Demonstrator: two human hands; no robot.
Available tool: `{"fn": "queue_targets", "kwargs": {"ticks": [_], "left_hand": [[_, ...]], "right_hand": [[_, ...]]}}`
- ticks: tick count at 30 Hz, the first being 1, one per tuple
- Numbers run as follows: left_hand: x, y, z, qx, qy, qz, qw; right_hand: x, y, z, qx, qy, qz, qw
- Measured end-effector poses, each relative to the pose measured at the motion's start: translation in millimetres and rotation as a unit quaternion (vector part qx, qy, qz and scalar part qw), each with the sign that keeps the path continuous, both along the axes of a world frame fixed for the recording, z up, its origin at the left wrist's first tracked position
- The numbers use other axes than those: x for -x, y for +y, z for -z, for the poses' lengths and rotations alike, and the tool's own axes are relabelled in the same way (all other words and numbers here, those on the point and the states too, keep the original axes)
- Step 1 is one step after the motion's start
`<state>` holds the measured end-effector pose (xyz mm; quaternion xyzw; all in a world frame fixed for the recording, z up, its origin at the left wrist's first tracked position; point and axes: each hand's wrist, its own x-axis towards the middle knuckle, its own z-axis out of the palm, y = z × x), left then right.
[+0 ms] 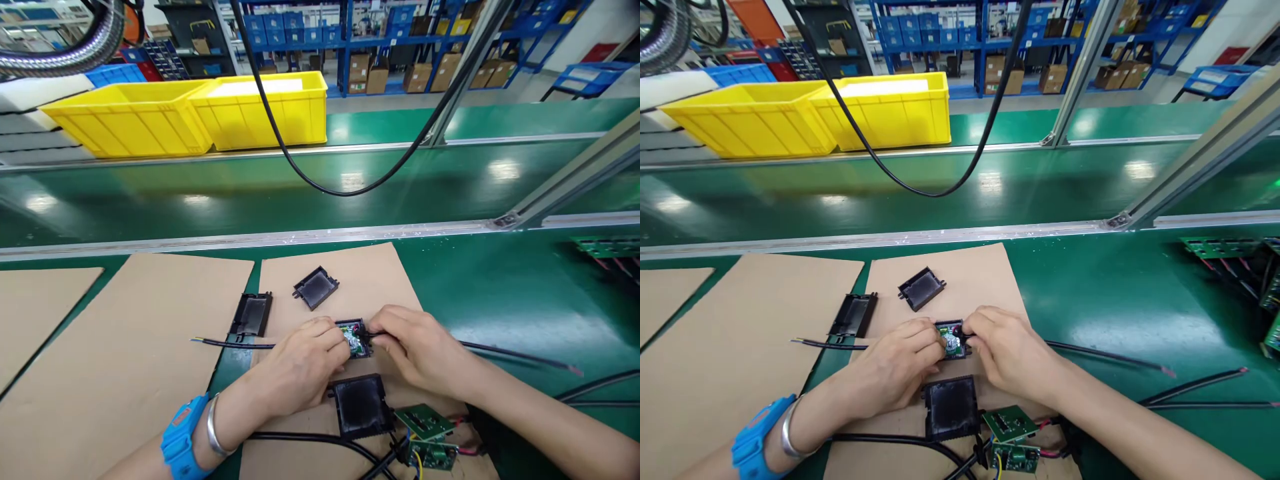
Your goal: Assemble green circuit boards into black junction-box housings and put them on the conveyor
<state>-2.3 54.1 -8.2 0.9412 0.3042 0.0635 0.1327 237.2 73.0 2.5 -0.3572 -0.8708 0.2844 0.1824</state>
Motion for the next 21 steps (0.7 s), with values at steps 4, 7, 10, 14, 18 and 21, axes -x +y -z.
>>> {"fn": "queue_targets", "kwargs": {"ticks": [4,7,10,14,18,21], "left_hand": [[0,-1,0.3,0.004,-0.006,-0.007,1.000],[-1,-3,0.2,0.008,-0.013,-0.019,1.000],[-2,-3,-1.1,0.003,-0.006,-0.028,1.000],[-2,-4,-3.3,-0.012,0.008,-0.027,1.000],[0,-5,-2.4,-0.015,0.025,-0.012,1.000],[-1,-8,-0.5,-0.027,0.035,-0.002,0.999]], "right_hand": [[7,1,9.7,-0.021,0.044,-0.031,0.998],[3,5,11.1,-0.005,0.032,-0.031,0.999],[0,9,7.2,-0.006,0.003,-0.029,1.000],[0,12,1.3,0.009,-0.021,-0.044,0.999],[0,12,1.3,0.018,-0.033,-0.038,0.999],[2,8,4.2,0.001,-0.074,-0.023,0.997]]}}
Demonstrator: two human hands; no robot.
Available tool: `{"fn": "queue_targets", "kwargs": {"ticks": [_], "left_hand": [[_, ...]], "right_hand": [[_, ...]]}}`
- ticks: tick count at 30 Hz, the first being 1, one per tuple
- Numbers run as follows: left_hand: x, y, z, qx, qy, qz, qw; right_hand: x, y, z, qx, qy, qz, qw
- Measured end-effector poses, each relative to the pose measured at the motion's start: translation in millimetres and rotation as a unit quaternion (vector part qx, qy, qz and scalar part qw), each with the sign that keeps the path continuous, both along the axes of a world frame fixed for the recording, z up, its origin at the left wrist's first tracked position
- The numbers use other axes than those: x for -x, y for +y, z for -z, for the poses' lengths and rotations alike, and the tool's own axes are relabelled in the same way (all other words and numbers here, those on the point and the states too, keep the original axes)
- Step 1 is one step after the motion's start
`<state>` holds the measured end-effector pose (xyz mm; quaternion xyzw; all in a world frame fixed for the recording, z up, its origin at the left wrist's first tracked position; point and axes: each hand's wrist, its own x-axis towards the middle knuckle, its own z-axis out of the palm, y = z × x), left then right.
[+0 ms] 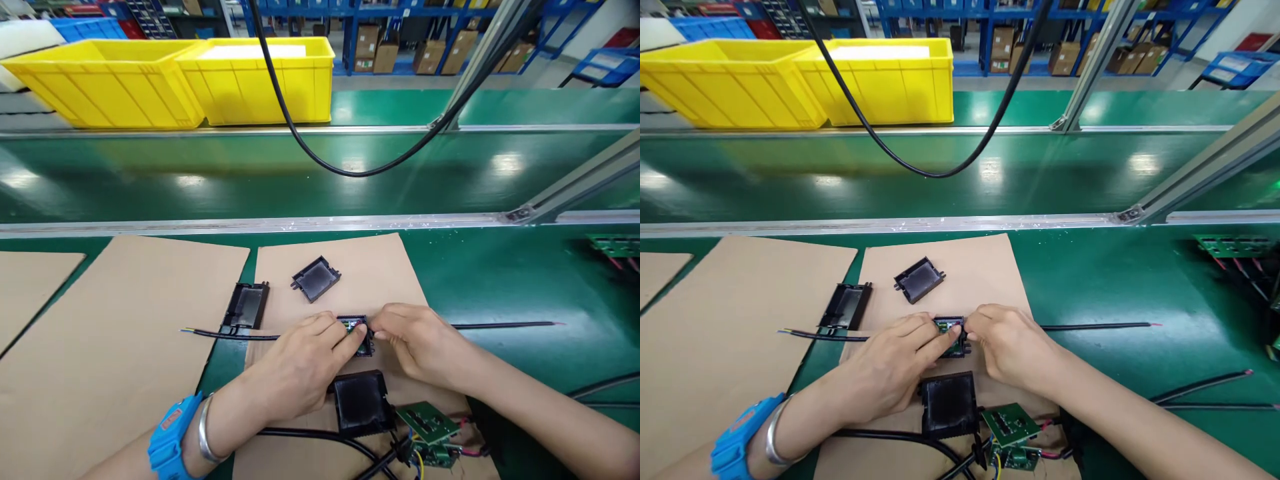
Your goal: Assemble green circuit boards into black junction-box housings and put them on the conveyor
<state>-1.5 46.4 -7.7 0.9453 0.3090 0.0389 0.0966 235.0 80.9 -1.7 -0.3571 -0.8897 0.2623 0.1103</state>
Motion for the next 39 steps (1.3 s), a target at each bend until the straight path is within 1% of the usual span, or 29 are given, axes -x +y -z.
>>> {"fn": "queue_targets", "kwargs": {"ticks": [2,5,7,9,12,14,16,18,20,22,24,25,27,29,30,31,33,35,36,37,38,39], "left_hand": [[-4,-2,-0.3,-0.014,0.007,-0.003,1.000],[-14,-3,-5.2,-0.029,0.022,-0.015,0.999],[-20,-1,-10.1,-0.025,0.037,-0.027,0.999],[-22,0,-13.9,-0.005,0.043,-0.037,0.998],[-17,1,-15.0,0.037,0.014,-0.047,0.998],[-12,0,-12.8,0.047,-0.013,-0.062,0.997],[-10,-2,-10.0,0.037,-0.023,-0.067,0.997],[-12,-3,-8.7,0.014,-0.005,-0.055,0.998],[-17,-3,-9.9,0.000,0.019,-0.042,0.999],[-20,-4,-13.4,0.000,0.015,-0.041,0.999],[-17,-5,-17.8,-0.003,-0.029,-0.056,0.998],[-13,-5,-19.9,-0.014,-0.057,-0.077,0.995],[-3,-1,-23.8,-0.056,-0.099,-0.142,0.983],[11,14,-28.6,-0.090,-0.105,-0.221,0.965],[18,27,-32.0,-0.101,-0.092,-0.257,0.957],[25,44,-36.2,-0.107,-0.072,-0.286,0.950],[39,87,-45.9,-0.142,-0.019,-0.314,0.938],[51,131,-53.9,-0.195,0.029,-0.330,0.923],[55,148,-56.0,-0.225,0.042,-0.343,0.911],[59,160,-56.4,-0.244,0.049,-0.356,0.901],[60,165,-55.2,-0.251,0.051,-0.365,0.895],[61,162,-52.8,-0.249,0.046,-0.370,0.894]], "right_hand": [[4,-3,1.0,-0.019,-0.043,-0.001,0.999],[13,-4,-1.2,-0.040,-0.115,-0.001,0.993],[17,-3,-4.5,-0.045,-0.156,0.009,0.987],[17,-2,-7.7,-0.045,-0.171,0.014,0.984],[9,-1,-9.9,-0.029,-0.139,0.003,0.990],[2,-2,-8.5,-0.027,-0.100,0.002,0.995],[-2,-2,-4.4,-0.044,-0.065,0.002,0.997],[-2,-3,1.4,-0.067,-0.051,-0.005,0.996],[-2,-4,7.1,-0.083,-0.044,-0.014,0.995],[-3,-4,9.6,-0.085,-0.031,-0.023,0.996],[-7,-1,5.6,-0.091,-0.003,-0.024,0.996],[-9,3,0.5,-0.102,0.015,-0.018,0.995],[-12,19,-15.6,-0.146,0.050,0.001,0.988],[-10,49,-36.2,-0.208,0.071,0.019,0.975],[-7,70,-46.5,-0.239,0.070,0.022,0.968],[-2,93,-55.6,-0.262,0.059,0.024,0.963],[11,142,-68.6,-0.283,0.022,0.036,0.958],[24,185,-73.7,-0.279,-0.015,0.056,0.959],[28,198,-73.8,-0.276,-0.030,0.076,0.958],[30,204,-73.0,-0.272,-0.047,0.100,0.956],[28,202,-71.7,-0.264,-0.059,0.119,0.955],[23,191,-70.4,-0.249,-0.068,0.124,0.958]]}}
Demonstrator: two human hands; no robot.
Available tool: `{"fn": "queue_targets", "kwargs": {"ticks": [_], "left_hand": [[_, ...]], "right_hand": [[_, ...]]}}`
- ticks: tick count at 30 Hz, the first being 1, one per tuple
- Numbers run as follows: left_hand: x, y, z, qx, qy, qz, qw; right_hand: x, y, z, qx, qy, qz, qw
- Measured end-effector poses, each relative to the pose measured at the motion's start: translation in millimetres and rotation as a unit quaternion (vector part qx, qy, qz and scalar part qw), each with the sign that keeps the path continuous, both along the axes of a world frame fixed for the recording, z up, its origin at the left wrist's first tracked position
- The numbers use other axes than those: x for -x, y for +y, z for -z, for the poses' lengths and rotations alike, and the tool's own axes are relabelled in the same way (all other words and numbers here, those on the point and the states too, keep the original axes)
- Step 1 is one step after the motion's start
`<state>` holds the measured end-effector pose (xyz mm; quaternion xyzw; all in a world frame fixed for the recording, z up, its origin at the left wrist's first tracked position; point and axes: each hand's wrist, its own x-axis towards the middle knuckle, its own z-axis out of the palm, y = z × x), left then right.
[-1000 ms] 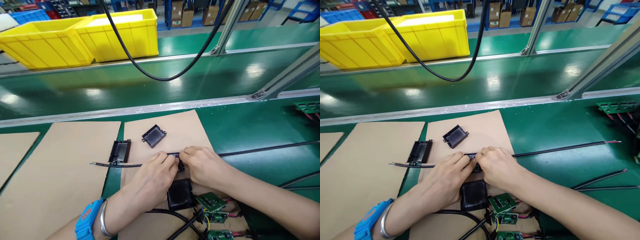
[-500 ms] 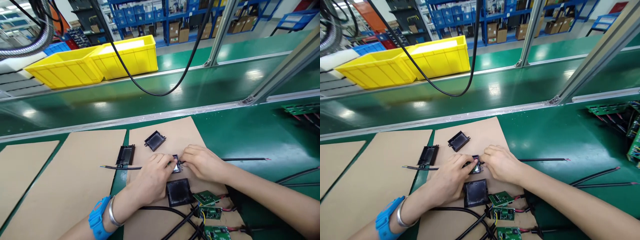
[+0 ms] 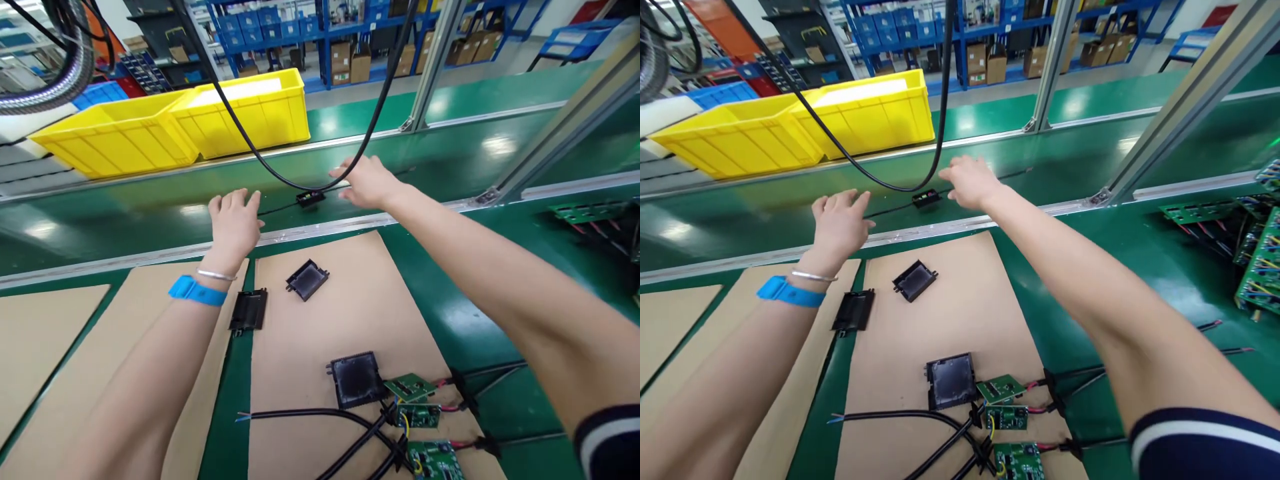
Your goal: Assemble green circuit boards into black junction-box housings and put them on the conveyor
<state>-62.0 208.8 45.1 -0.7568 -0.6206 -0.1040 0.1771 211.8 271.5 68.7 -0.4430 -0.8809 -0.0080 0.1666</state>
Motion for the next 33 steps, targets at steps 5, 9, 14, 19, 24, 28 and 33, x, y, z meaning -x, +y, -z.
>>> {"fn": "queue_targets", "kwargs": {"ticks": [5,9,14,19,24,28,33], "left_hand": [[-28,-110,14.1,0.152,-0.170,0.188,0.955],[-73,-193,16.5,0.309,-0.293,0.275,0.862],[-113,-199,13.3,0.307,-0.376,0.237,0.841],[-116,-183,-2.9,0.336,-0.353,0.115,0.866],[-95,-193,-9.4,0.390,-0.355,0.058,0.848],[-75,-217,-3.7,0.418,-0.291,0.085,0.857],[-66,-233,15.5,0.354,-0.173,0.091,0.915]], "right_hand": [[-57,-140,4.9,0.367,-0.034,-0.210,0.905],[-86,-223,14.7,0.431,-0.028,-0.162,0.887],[-74,-228,13.0,0.320,0.054,-0.100,0.940],[-30,-231,5.8,0.134,0.056,0.011,0.989],[3,-248,7.6,0.021,-0.089,-0.097,0.991],[-1,-238,17.6,0.115,-0.078,-0.214,0.967],[-1,-216,34.5,0.208,-0.079,-0.284,0.933]]}}
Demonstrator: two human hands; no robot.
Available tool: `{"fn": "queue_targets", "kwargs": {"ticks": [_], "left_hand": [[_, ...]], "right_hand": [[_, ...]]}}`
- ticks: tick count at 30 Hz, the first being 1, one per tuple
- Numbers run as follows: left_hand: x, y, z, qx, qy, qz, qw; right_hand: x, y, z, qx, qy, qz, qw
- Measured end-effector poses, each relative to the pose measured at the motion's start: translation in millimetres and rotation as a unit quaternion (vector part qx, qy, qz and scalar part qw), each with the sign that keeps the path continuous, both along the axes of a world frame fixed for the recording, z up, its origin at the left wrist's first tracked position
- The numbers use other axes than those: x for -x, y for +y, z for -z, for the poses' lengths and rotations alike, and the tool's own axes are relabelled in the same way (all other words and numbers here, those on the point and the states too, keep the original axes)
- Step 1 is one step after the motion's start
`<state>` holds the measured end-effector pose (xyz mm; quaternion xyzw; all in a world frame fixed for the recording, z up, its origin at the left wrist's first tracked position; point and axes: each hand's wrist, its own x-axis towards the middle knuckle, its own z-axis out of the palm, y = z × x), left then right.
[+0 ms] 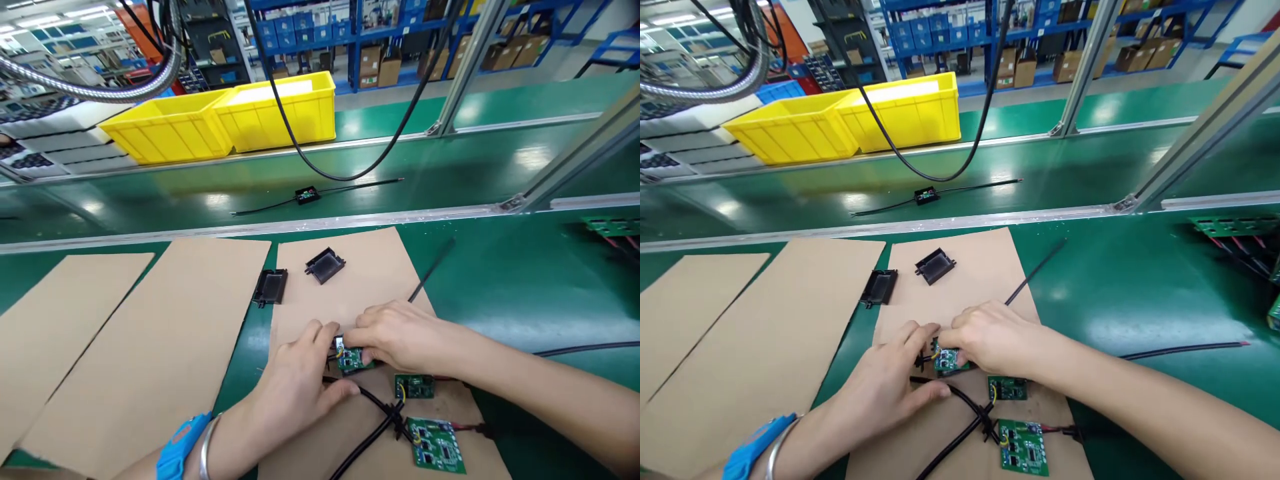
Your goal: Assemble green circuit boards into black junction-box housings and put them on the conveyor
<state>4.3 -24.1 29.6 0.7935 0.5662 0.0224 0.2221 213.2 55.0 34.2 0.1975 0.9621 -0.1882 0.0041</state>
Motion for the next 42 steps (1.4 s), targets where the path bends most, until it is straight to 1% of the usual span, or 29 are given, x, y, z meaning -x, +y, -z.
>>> {"fn": "queue_targets", "kwargs": {"ticks": [3,5,7,11,17,23,25,26,28,30,32,35,37,40,42], "left_hand": [[1,2,10.3,0.000,0.007,0.016,1.000],[2,5,13.4,0.006,-0.012,0.015,1.000],[3,7,14.1,0.019,-0.028,0.011,0.999],[3,9,13.2,0.045,-0.038,0.003,0.998],[3,10,11.7,0.066,-0.054,0.006,0.996],[11,10,-0.8,0.061,-0.065,0.025,0.996],[12,8,-3.1,0.042,-0.054,0.032,0.997],[11,6,-3.0,0.020,-0.040,0.039,0.998],[7,2,-0.3,-0.047,-0.006,0.068,0.997],[2,-2,4.5,-0.119,0.026,0.094,0.988],[-1,-6,9.8,-0.154,0.047,0.101,0.982],[0,-9,15.9,-0.162,0.067,0.095,0.980],[0,-11,18.1,-0.162,0.092,0.109,0.976],[-6,-12,19.8,-0.156,0.168,0.140,0.963],[-11,-13,20.7,-0.160,0.209,0.148,0.953]], "right_hand": [[4,3,2.3,-0.029,-0.027,0.017,0.999],[6,3,2.2,-0.051,-0.042,0.018,0.998],[7,1,3.4,-0.060,-0.047,0.011,0.997],[7,-3,10.2,-0.042,-0.038,0.015,0.998],[7,-16,15.2,-0.068,-0.056,0.069,0.994],[9,-18,18.2,-0.063,-0.022,0.080,0.995],[9,-18,20.6,-0.056,-0.010,0.080,0.995],[9,-18,21.8,-0.051,-0.007,0.080,0.995],[8,-18,24.1,-0.042,-0.001,0.082,0.996],[8,-18,26.0,-0.035,0.006,0.087,0.996],[7,-18,27.2,-0.031,0.016,0.092,0.995],[8,-18,27.6,-0.025,0.025,0.099,0.994],[9,-19,26.7,-0.025,0.028,0.104,0.994],[10,-19,23.5,-0.031,0.025,0.100,0.994],[12,-17,19.8,-0.040,0.023,0.087,0.995]]}}
